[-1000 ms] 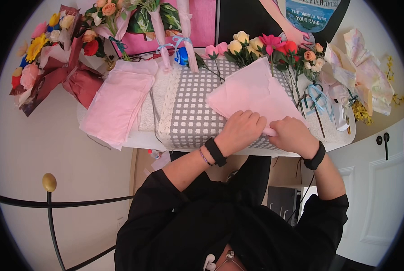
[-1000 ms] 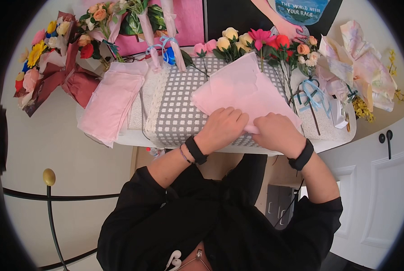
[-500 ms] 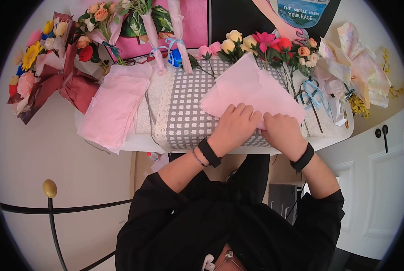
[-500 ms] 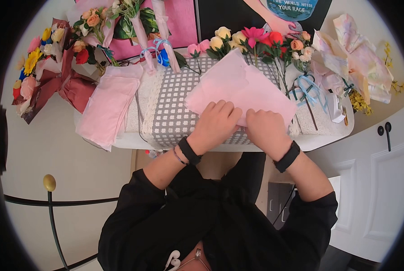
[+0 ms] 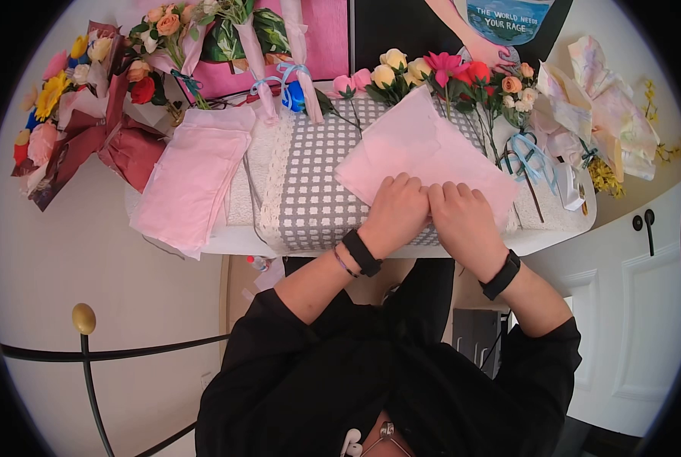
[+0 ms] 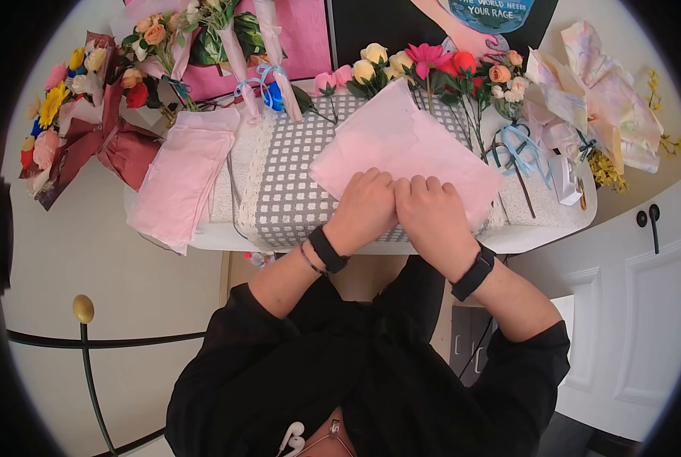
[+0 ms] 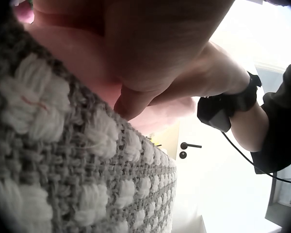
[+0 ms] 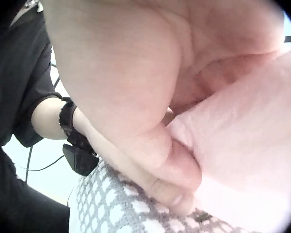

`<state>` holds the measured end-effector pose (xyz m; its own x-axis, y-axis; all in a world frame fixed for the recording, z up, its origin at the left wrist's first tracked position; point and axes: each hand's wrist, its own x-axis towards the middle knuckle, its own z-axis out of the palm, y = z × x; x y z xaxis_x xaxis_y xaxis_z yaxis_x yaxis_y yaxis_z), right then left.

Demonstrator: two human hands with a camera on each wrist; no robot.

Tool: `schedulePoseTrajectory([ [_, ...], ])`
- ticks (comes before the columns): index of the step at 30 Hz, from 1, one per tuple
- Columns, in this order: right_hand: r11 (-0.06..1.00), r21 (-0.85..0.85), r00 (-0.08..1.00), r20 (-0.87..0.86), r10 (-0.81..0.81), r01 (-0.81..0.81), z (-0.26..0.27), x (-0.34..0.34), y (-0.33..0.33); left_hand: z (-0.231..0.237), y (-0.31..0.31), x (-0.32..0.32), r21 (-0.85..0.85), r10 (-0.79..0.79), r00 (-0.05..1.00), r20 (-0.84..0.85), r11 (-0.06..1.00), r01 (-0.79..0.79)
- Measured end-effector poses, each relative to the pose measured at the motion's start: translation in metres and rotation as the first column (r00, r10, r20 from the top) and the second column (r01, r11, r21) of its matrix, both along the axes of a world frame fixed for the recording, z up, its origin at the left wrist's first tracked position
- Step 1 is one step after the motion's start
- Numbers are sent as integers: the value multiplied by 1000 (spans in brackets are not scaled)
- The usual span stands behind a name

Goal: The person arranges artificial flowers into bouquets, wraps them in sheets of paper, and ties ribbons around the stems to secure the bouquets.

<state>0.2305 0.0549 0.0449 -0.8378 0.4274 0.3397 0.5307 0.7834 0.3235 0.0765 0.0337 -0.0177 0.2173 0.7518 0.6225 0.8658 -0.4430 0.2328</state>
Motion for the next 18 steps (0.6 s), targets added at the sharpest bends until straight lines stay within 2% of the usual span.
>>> schedulePoseTrajectory([
  [3,995,-83,999,14,-48,49,-7,2,5,-2,-3,2,-37,60,998,-23,997,-60],
  [5,957,-246,987,85,-138,155,-5,4,8,-5,-4,2,-69,88,995,-48,993,-91],
  [6,957,-247,987,85,-138,155,-4,6,11,-6,-4,1,37,76,996,-40,997,-74],
  [7,946,-296,990,97,-103,128,-2,9,15,-7,-5,0,143,64,997,-33,988,-58],
  [9,933,-345,992,106,-67,100,0,14,25,-9,-7,-3,169,23,997,-80,986,-9],
  [11,887,-462,992,103,67,-12,1,17,35,-11,-9,-6,194,-17,992,-128,980,42],
  [13,875,-484,984,152,88,-4,11,16,36,-14,-11,-7,177,-78,986,-150,979,104],
  [15,863,-506,974,200,110,6,11,15,34,-16,-10,-8,169,-54,980,-189,982,87],
  [17,957,-287,982,190,23,33,2,16,26,-17,-9,-9,162,-31,974,-226,984,69],
  [18,957,-287,981,190,24,32,2,14,21,-15,-8,-9,136,-37,976,-216,988,67],
])
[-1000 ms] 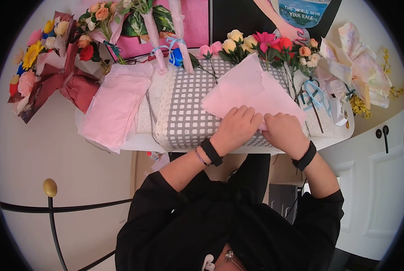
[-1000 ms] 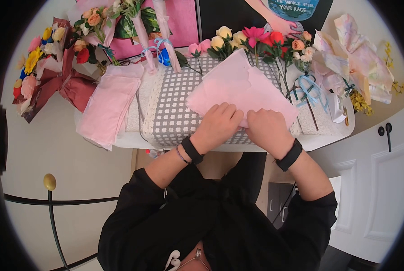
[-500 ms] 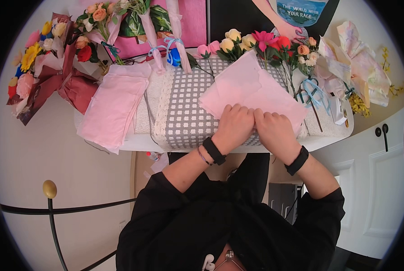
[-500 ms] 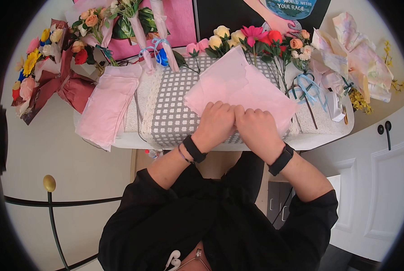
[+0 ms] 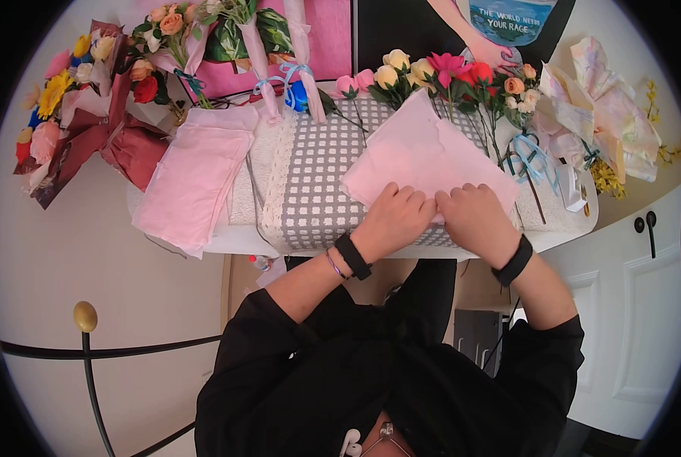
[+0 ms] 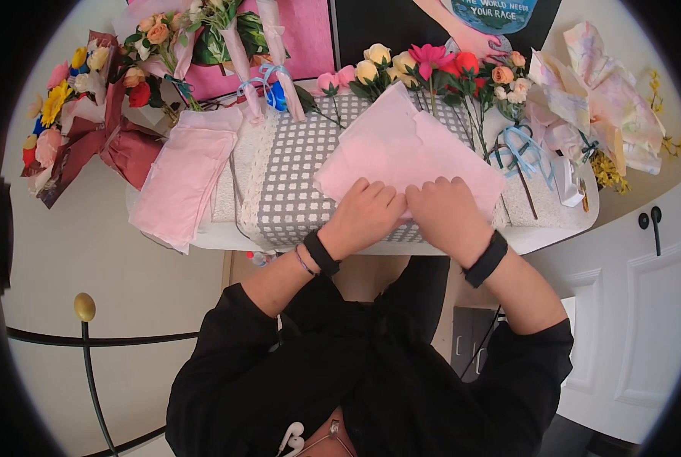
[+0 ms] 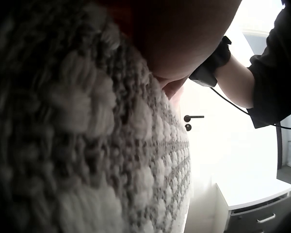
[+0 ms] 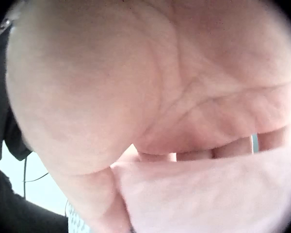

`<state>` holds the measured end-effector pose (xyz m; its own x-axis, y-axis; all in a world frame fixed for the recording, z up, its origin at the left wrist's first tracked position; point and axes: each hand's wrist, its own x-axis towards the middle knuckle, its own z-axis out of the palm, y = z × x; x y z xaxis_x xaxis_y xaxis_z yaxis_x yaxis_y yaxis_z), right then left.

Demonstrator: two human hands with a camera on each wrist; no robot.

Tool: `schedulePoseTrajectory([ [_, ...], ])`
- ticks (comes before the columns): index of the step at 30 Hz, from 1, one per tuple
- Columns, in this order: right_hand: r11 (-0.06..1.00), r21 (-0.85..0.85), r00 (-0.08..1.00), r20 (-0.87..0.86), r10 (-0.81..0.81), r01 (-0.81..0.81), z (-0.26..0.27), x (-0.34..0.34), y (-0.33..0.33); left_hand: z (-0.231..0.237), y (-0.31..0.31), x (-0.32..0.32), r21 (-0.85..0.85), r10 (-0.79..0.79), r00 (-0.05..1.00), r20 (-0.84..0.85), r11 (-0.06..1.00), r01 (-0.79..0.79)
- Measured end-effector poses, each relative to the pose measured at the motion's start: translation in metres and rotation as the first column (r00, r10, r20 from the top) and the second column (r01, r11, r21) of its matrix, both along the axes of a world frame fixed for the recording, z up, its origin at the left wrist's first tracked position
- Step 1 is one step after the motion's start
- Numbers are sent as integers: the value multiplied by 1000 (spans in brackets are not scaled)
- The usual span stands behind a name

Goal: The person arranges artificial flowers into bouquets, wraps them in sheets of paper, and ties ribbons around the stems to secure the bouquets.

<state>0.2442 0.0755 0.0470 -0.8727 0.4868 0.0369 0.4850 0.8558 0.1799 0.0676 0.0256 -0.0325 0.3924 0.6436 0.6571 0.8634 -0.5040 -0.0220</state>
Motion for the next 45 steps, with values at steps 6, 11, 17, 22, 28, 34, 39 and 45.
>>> schedulePoseTrajectory([
  [6,962,273,985,-168,36,11,-4,-17,-21,5,6,-5,-126,-24,997,67,991,33],
  [11,989,36,984,-114,-136,141,-2,-19,-12,5,4,0,-14,45,998,31,999,-45],
  [17,988,-115,995,20,-103,104,11,-13,6,10,0,0,39,27,995,93,999,-30],
  [22,999,35,998,-58,-5,7,7,-10,-5,0,5,-4,-21,12,1000,-10,1000,-12],
  [28,972,232,996,-67,54,-37,-11,-9,-4,4,3,-7,-252,-7,1000,-1,968,7],
  [34,992,-110,998,39,-50,54,6,-6,13,24,-2,0,60,-4,999,35,998,2],
  [39,962,-266,990,141,-27,64,13,-8,22,12,-1,-4,73,-37,999,1,997,37],
  [45,940,-327,981,189,-33,94,16,-10,21,8,-3,-18,32,-41,998,-44,999,42],
])
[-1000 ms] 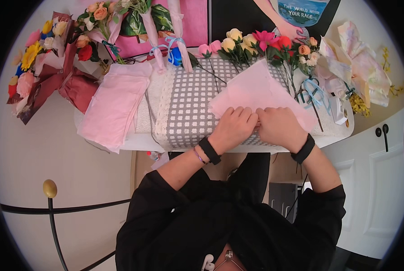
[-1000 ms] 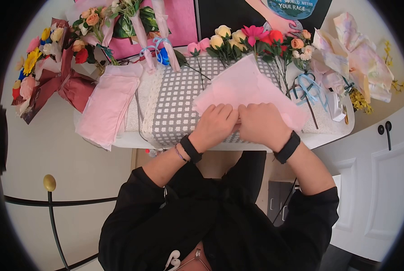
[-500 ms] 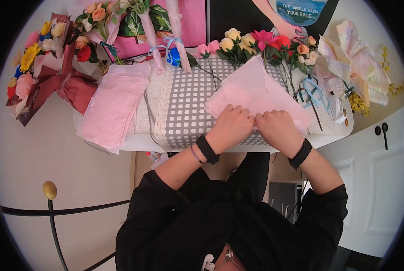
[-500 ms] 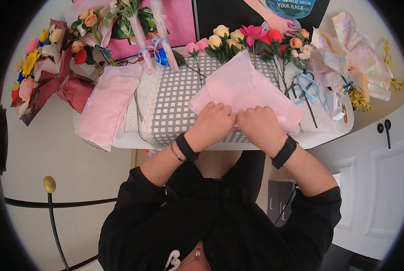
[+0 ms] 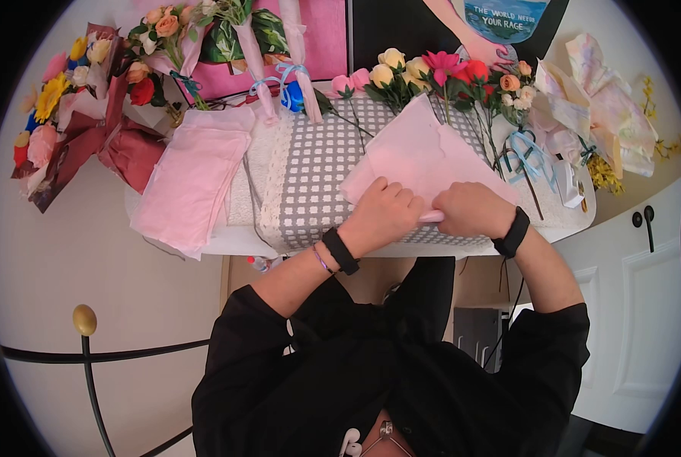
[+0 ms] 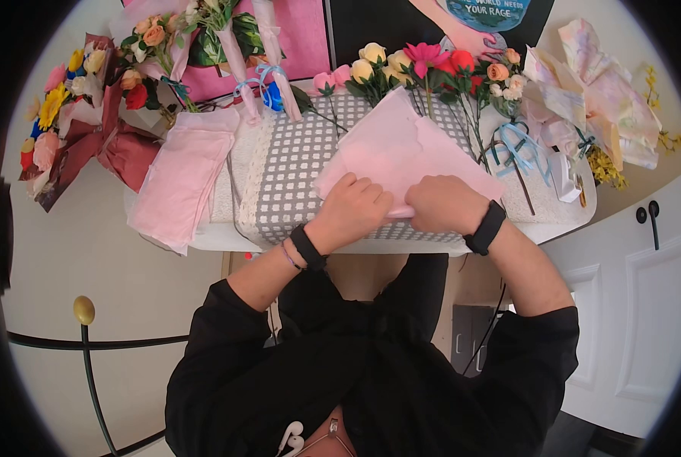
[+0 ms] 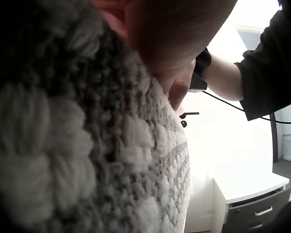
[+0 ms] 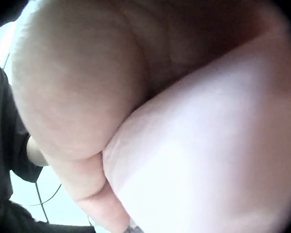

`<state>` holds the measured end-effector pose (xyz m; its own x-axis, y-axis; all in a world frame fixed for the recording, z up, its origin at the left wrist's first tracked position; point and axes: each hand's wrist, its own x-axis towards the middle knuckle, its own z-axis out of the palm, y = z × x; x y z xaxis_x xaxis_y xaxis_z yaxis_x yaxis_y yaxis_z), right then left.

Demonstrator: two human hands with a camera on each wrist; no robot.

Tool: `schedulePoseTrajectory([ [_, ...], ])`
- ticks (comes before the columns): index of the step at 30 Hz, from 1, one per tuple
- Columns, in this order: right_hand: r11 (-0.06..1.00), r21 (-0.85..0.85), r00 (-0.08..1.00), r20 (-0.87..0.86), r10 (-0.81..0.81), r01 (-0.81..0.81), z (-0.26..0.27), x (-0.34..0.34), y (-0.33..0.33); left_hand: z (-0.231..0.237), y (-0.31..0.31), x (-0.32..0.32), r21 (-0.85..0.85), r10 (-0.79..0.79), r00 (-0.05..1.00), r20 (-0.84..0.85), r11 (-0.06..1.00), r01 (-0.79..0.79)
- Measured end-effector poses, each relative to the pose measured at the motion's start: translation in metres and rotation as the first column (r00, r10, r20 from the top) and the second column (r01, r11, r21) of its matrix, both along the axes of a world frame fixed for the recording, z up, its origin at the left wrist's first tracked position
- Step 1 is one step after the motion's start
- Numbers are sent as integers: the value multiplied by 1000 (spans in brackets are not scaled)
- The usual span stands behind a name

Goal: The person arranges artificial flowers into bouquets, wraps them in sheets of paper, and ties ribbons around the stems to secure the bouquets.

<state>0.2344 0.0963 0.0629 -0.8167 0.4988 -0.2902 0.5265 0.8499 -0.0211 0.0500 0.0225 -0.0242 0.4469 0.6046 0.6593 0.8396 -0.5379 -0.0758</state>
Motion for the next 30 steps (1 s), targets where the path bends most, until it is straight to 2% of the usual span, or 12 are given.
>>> schedulePoseTrajectory([
  [3,1000,22,1000,7,12,-13,-3,0,2,-1,-2,-6,-46,26,999,-23,999,-27],
  [5,995,98,1000,-16,21,-19,-5,3,2,2,-6,-7,-78,27,1000,-15,997,-28],
  [7,993,115,999,-39,22,-18,-3,3,0,12,-14,-4,-174,-23,985,169,983,53],
  [8,991,131,998,-62,21,-12,-3,4,-1,12,-16,-4,-175,-22,985,169,983,52],
  [10,986,162,996,-72,44,-32,-11,7,-1,12,-19,-3,-283,-23,928,373,949,137],
  [12,980,195,994,-83,65,-48,-14,8,-3,13,-21,-5,-272,-28,928,372,952,138],
  [15,987,151,988,-136,68,-48,-7,6,-13,13,-21,-10,-222,-49,933,357,965,136],
  [17,988,120,943,-305,131,-99,-1,5,-19,12,-22,-14,-183,-61,938,342,974,130],
  [21,991,81,927,-354,128,-106,7,4,-30,7,-23,-21,-135,-77,958,275,984,118],
  [24,985,149,929,-345,136,-88,5,8,-41,5,-26,-26,-100,-77,972,222,990,101],
  [26,952,291,942,-286,177,-91,6,11,-52,3,-28,-27,-89,-73,979,191,992,91],
  [30,912,405,939,-284,192,-64,3,14,-67,0,-35,-26,-19,0,993,121,1000,2],
])
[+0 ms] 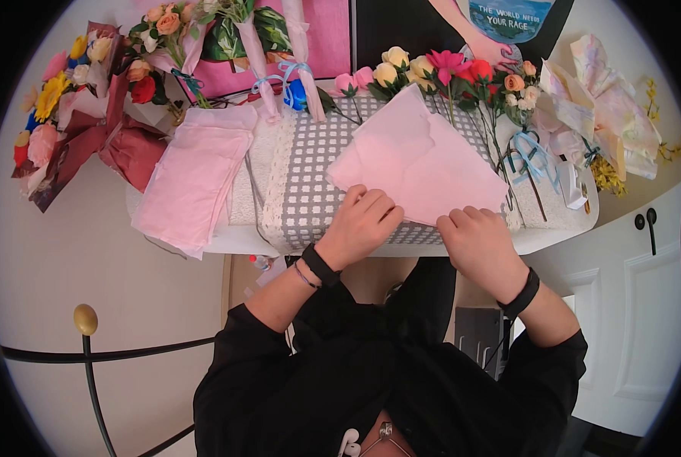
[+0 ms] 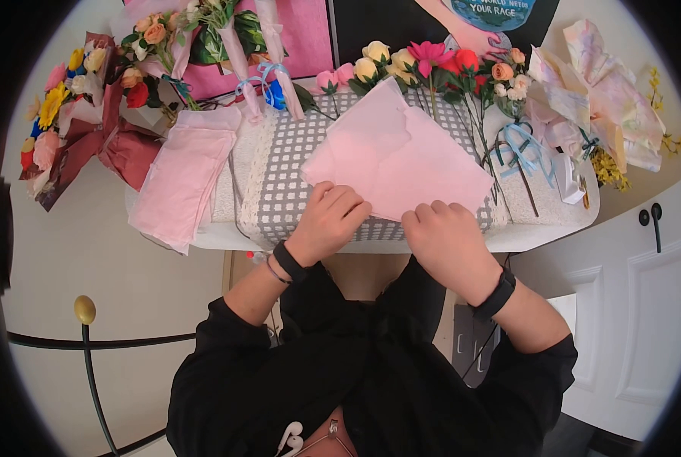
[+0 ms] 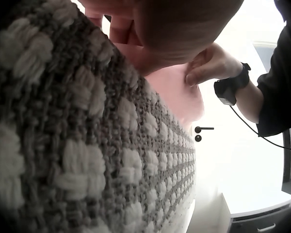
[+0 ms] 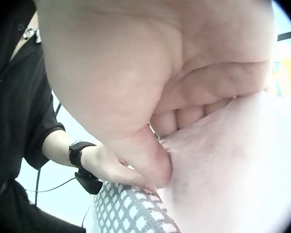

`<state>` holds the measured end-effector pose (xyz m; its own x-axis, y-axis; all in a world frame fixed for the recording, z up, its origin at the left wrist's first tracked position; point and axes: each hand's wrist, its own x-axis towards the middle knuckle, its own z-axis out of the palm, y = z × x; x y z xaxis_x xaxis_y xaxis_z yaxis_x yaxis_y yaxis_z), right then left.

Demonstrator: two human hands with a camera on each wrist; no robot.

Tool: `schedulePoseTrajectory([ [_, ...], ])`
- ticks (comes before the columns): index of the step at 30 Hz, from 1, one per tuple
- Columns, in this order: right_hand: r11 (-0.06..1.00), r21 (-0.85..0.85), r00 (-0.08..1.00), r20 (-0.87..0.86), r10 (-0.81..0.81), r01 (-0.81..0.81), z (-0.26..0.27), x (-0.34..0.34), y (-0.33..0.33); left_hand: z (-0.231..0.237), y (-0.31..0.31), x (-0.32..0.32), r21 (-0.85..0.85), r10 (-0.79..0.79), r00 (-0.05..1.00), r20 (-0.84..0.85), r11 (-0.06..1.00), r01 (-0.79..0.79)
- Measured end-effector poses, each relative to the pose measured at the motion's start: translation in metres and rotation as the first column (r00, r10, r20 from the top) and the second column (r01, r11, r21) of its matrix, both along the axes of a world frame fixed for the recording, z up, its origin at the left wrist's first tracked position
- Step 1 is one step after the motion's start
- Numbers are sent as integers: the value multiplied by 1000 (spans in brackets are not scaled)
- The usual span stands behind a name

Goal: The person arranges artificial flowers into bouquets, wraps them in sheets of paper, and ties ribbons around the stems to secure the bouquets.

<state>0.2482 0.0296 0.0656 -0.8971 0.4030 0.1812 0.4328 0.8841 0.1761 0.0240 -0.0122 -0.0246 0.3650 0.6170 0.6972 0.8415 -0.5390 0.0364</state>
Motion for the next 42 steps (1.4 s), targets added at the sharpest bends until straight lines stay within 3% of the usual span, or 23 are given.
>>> schedulePoseTrajectory([
  [3,998,53,999,-10,-45,46,0,3,-8,-2,-2,-2,7,60,998,12,998,-60],
  [7,998,-31,996,-66,-57,56,-2,9,-8,0,0,-5,0,150,987,62,989,-151],
  [13,973,-188,973,-160,-166,135,-3,5,-1,3,-11,21,-133,134,974,183,985,-110],
  [16,956,-265,963,-203,-180,122,-5,6,6,6,-10,30,-121,91,977,193,990,-68],
  [18,944,-313,956,-230,-180,102,-8,8,12,3,-8,30,-124,86,982,169,990,-66],
  [20,880,-465,917,-306,-256,91,-13,12,20,1,-7,27,-126,84,986,144,990,-65],
  [24,862,-506,899,-362,-245,30,-19,20,32,5,-5,25,-105,55,998,35,993,-51],
  [26,485,-851,830,-115,-546,201,-2,16,28,8,-5,26,-105,42,999,-4,994,-42],
  [30,465,-874,827,-156,-540,139,-3,18,37,15,-1,33,9,90,995,-43,996,-90],
  [31,419,-896,817,-127,-562,149,2,18,38,17,2,34,84,89,996,-25,993,-86],
  [33,371,-915,807,-97,-583,158,-1,20,46,11,10,34,72,66,998,-12,995,-65],
  [35,623,-781,856,-298,-423,36,-18,28,60,5,17,36,61,42,999,3,997,-42],
  [36,624,-781,856,-298,-422,36,-16,28,62,4,21,38,38,25,999,26,999,-26],
  [38,496,-864,874,-174,-455,86,-11,29,63,1,23,40,14,8,999,50,1000,-9],
  [42,399,-916,862,-174,-476,35,-1,30,59,-4,27,44,-56,33,996,82,998,-29],
])
